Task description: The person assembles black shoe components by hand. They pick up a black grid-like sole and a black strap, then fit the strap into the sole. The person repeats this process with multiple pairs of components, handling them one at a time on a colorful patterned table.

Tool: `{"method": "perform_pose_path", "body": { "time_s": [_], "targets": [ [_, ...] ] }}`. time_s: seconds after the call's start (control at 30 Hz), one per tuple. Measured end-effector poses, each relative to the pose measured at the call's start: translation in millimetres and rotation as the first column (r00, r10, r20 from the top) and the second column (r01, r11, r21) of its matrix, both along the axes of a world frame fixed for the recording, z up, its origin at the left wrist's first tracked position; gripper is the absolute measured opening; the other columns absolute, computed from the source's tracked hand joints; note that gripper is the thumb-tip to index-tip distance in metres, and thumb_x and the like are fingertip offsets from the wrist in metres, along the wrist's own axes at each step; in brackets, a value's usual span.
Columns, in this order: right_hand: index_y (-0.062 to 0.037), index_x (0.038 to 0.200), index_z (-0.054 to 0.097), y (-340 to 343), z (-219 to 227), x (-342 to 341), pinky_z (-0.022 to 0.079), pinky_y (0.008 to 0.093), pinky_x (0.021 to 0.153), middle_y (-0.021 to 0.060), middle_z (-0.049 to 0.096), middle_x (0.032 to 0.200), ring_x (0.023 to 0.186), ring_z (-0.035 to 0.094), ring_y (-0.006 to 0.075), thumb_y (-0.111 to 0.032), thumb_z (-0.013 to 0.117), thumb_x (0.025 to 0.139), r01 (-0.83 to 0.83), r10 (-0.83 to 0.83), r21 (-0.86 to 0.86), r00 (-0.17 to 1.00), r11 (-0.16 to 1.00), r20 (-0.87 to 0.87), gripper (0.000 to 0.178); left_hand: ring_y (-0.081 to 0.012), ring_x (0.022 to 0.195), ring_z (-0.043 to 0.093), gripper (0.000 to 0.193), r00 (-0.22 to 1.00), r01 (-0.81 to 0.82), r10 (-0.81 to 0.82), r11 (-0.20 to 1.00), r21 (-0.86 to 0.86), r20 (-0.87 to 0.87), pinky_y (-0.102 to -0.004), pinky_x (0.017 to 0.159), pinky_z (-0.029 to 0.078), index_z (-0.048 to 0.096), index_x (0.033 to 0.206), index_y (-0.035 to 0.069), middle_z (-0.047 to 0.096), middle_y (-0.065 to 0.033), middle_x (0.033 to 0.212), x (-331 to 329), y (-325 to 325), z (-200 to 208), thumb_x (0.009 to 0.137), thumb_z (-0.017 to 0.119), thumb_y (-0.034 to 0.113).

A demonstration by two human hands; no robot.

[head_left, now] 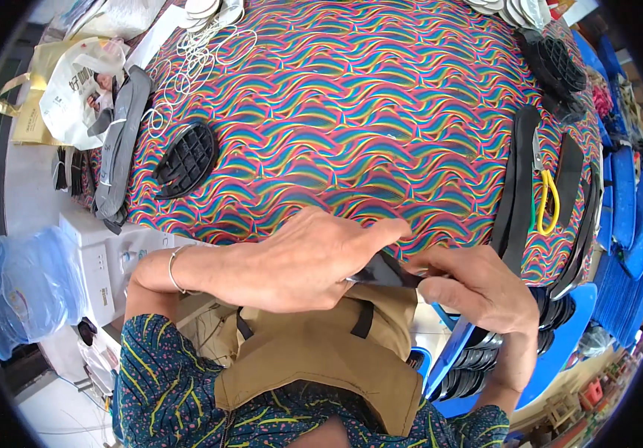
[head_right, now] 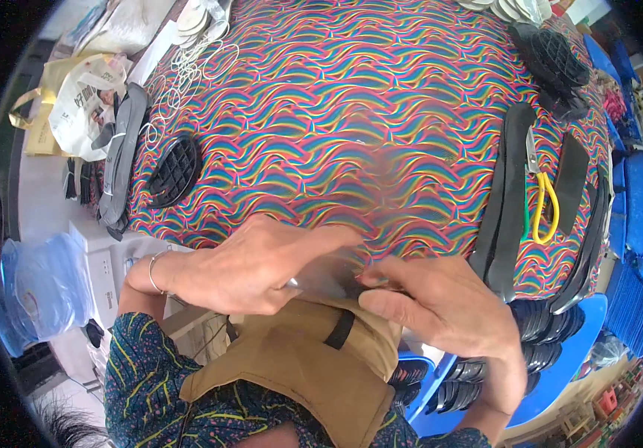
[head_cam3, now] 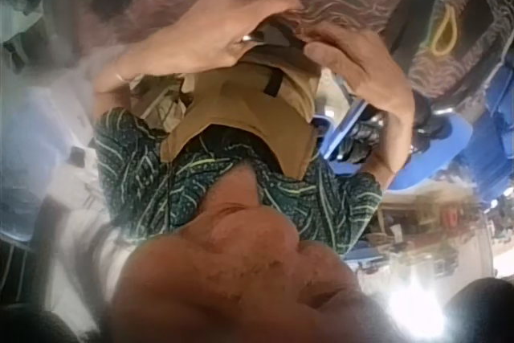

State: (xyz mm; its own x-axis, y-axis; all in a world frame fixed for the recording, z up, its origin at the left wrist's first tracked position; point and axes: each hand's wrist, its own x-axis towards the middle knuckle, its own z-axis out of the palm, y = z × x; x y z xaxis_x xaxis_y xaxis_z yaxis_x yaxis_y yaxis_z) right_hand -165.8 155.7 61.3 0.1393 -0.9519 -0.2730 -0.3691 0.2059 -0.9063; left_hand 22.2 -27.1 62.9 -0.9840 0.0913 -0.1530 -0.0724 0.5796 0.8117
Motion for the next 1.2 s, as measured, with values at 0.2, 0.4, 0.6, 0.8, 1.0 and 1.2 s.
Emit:
{"method": "perform_pose_path", "body": {
  "time_s": [0.2, 0.4, 0.6, 0.8, 1.0, 1.2],
  "targets": [
    [0.0017, 0.104, 0.057, 5.2, 7.7, -1.6, 0.042, 0.0228, 0.067, -0.0012, 0.056, 0.081, 0.079, 0.05, 0.0051, -0.016, 0.067, 0.092, 0.183, -0.323, 0.327, 0.831, 0.927, 0.452, 0.024, -0.0305, 0.069, 0.061, 0.078, 0.976, 0.062, -0.1, 0.979, -0.194, -0.192, -0.0435, 0.054, 0.045, 0.036, 0.135, -0.005, 0.058, -0.0122, 0.075, -2.8, -3.9, 6.4, 0.062, 0.063, -0.005],
    [0.0008, 0.087, 0.065, 2.7, 52.9, -7.3, 0.037, 0.0228, 0.051, -0.0028, 0.057, 0.066, 0.06, 0.048, 0.0014, -0.004, 0.07, 0.084, 0.519, -0.556, 0.252, 0.824, 0.817, 0.106, 0.007, -0.0298, 0.067, 0.059, 0.088, 0.975, 0.036, -0.053, 0.996, -0.08, -0.217, -0.0411, 0.054, 0.046, 0.029, 0.142, -0.008, 0.057, -0.0128, 0.077, 2.6, 12.5, -8.9, 0.06, 0.063, -0.006],
    [-0.0012, 0.085, 0.063, 13.6, 37.7, -12.8, 0.032, 0.019, 0.047, -0.0035, 0.057, 0.065, 0.056, 0.047, 0.0002, -0.001, 0.072, 0.081, 0.624, -0.674, 0.259, 0.705, 0.737, 0.22, 0.009, -0.0311, 0.097, 0.068, 0.062, 0.99, -0.086, 0.116, 0.949, 0.304, -0.081, -0.0354, 0.08, 0.053, 0.043, 0.135, -0.005, 0.064, -0.0201, 0.114, 0.8, 14.9, 0.4, 0.08, 0.071, 0.0],
    [-0.0042, 0.094, 0.058, 21.0, 35.2, 0.8, 0.036, 0.0168, 0.049, -0.0012, 0.062, 0.075, 0.062, 0.052, 0.0002, 0.002, 0.07, 0.084, 0.601, -0.727, 0.418, 0.495, 0.682, 0.475, 0.016, -0.0282, 0.079, 0.069, 0.038, 0.932, -0.213, 0.309, 0.89, 0.404, -0.191, -0.0336, 0.074, 0.053, 0.067, 0.103, -0.005, 0.07, -0.0175, 0.091, 9.3, 15.5, 5.5, 0.074, 0.083, 0.013],
    [0.0009, 0.1, 0.059, 39.1, 16.1, 13.9, 0.046, 0.0184, 0.064, 0.0057, 0.066, 0.088, 0.075, 0.06, 0.0053, 0.004, 0.066, 0.087, 0.611, -0.678, 0.394, 0.34, 0.686, 0.652, 0.015, -0.0282, 0.086, 0.07, 0.029, 0.874, -0.319, 0.446, 0.825, 0.467, -0.193, -0.0345, 0.076, 0.054, 0.068, 0.102, -0.005, 0.071, -0.0174, 0.096, 15.9, 16.6, 7.3, 0.075, 0.077, 0.001],
    [0.0015, 0.099, 0.057, 52.6, -7.9, 38.5, 0.049, 0.0207, 0.071, 0.0079, 0.066, 0.091, 0.08, 0.061, 0.0077, 0.003, 0.067, 0.087, 0.708, -0.667, 0.368, 0.194, 0.602, 0.719, 0.015, -0.0223, 0.089, 0.068, 0.029, 0.756, -0.51, 0.655, 0.614, 0.603, -0.028, -0.033, 0.08, 0.054, 0.067, 0.101, -0.004, 0.07, -0.0157, 0.098, 17.5, 28.9, 3.9, 0.075, 0.078, -0.003]
  ]
}}
